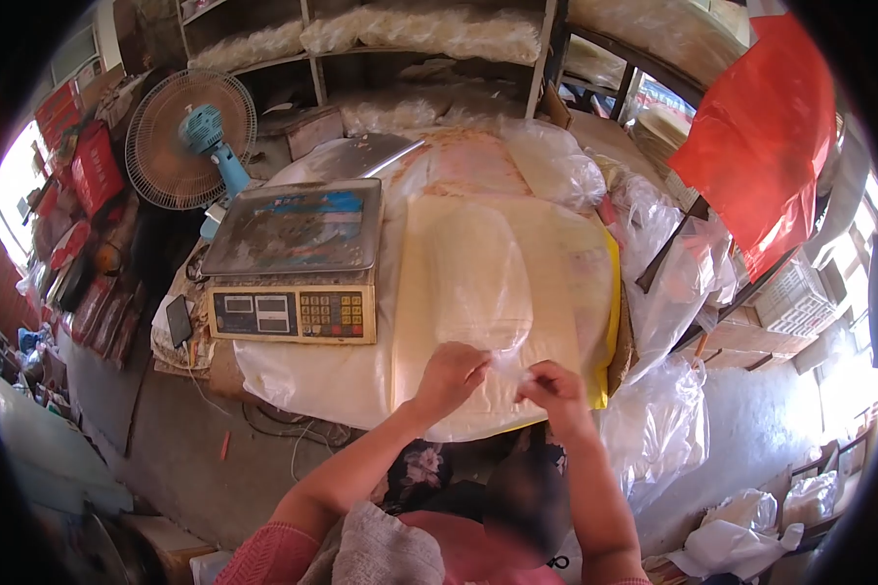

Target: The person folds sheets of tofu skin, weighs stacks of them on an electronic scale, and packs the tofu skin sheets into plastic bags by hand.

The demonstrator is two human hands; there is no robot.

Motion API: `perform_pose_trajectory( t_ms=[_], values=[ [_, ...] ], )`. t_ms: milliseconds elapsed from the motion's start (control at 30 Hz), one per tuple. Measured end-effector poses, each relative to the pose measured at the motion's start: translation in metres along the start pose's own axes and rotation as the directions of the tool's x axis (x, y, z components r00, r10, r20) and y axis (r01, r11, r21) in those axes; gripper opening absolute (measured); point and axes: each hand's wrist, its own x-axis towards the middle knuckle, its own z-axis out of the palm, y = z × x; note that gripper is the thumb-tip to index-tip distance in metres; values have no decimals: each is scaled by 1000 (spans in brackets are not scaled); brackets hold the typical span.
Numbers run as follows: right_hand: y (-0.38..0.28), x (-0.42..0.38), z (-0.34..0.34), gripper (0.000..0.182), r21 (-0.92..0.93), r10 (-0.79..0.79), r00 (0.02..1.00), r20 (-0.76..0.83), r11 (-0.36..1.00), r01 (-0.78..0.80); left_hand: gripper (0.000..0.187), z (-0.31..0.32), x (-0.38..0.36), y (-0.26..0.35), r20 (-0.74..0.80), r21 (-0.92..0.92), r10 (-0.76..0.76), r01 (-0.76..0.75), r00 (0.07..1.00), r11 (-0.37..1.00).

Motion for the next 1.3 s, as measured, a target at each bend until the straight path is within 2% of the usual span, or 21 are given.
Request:
perform_pose_trajectory(
  t_ms=[33, 133, 167, 200, 267, 333, 400, 433, 467, 533, 600, 667, 767, 833, 900, 967, 1000, 1067, 1133, 1233, 1300],
  values=[
    [-4, -1, -6, 6, 190, -48, 998, 39, 981, 40, 17, -1, 1, -1, 7, -8, -12, 12, 1000, 1000],
    [-23, -1, -8, 7, 323, 50, 995, -88, 946, -19, 19, -3, 4, 2, 6, 27, -45, 45, 999, 999],
    [-21, 4, -11, 10, 88, 4, 982, -188, 996, 13, 20, -4, 5, 4, -5, 71, -72, 72, 997, 995],
    [-11, 9, -12, 10, 86, 2, 982, -187, 996, 14, 20, -4, 2, 2, -7, 70, -71, 72, 997, 995],
    [6, 19, -14, 14, -409, -187, 956, -227, 909, 80, 20, -4, -5, -2, 49, 102, -172, 167, 984, 981],
    [4, 24, 2, 13, -412, -163, 966, -199, 909, 68, 22, -5, -8, 5, 80, 42, -114, 111, 990, 993],
    [11, 32, 10, 13, -776, -473, 865, 166, 478, 411, 24, -11, -10, 9, 109, -16, -54, 56, 993, 998],
    [13, 38, 8, 11, -790, -517, 831, 204, 415, 452, 26, -16, -10, 9, 95, -48, -98, 103, 991, 994],
    [11, 42, 2, 11, -787, -521, 827, 211, 411, 460, 28, -22, -12, 8, 79, -81, -145, 151, 986, 985],
    [1, 50, -14, 10, -671, -457, 879, -136, 695, 258, 30, -36, -21, 1, 54, -54, -212, 215, 976, 975],
    [-9, 47, -19, 8, -672, -461, 873, -159, 698, 246, 31, -38, -24, 2, 38, -39, -266, 267, 963, 963],
    [-4, 43, -13, 7, -492, -302, 931, -204, 854, 169, 24, -39, -17, 8, 33, 72, -54, 52, 998, 996],
    [-20, 35, 5, 6, -542, -397, 916, -61, 784, 304, 14, -39, -9, 18, 166, 92, -63, 48, 984, 995],
    [-24, 35, 3, 6, -564, -418, 908, -13, 753, 338, 10, -39, -12, 15, 63, 73, -78, 73, 995, 995],
    [-21, 43, -16, 5, -504, -381, 892, -244, 836, 219, 7, -44, -10, 11, -41, 50, -81, 83, 996, 995],
    [-19, 42, -23, 5, -498, -353, 890, -288, 849, 176, 6, -52, -15, 12, -104, -242, -295, 263, 950, 934],
    [-19, 41, -23, 4, -487, -325, 886, -330, 863, 135, 6, -53, -15, 15, -105, -244, -298, 266, 949, 933],
    [-21, 38, -16, 5, -488, -337, 881, -333, 861, 144, 7, -56, -15, 25, -3, -305, -29, 27, 1000, 952],
    [-26, 32, -7, 5, -492, -345, 877, -333, 857, 151, 8, -60, -20, 37, 86, -310, 21, 7, 996, 951],
    [-46, 16, 11, 6, -598, -582, 762, -284, 729, 333, 9, -64, -30, 48, 270, -303, 123, -37, 955, 952],
    [-61, -3, 33, 7, -540, -549, 832, 84, 676, 501, 10, -63, -37, 55, 359, -238, 234, -154, 904, 959]
  ],
)
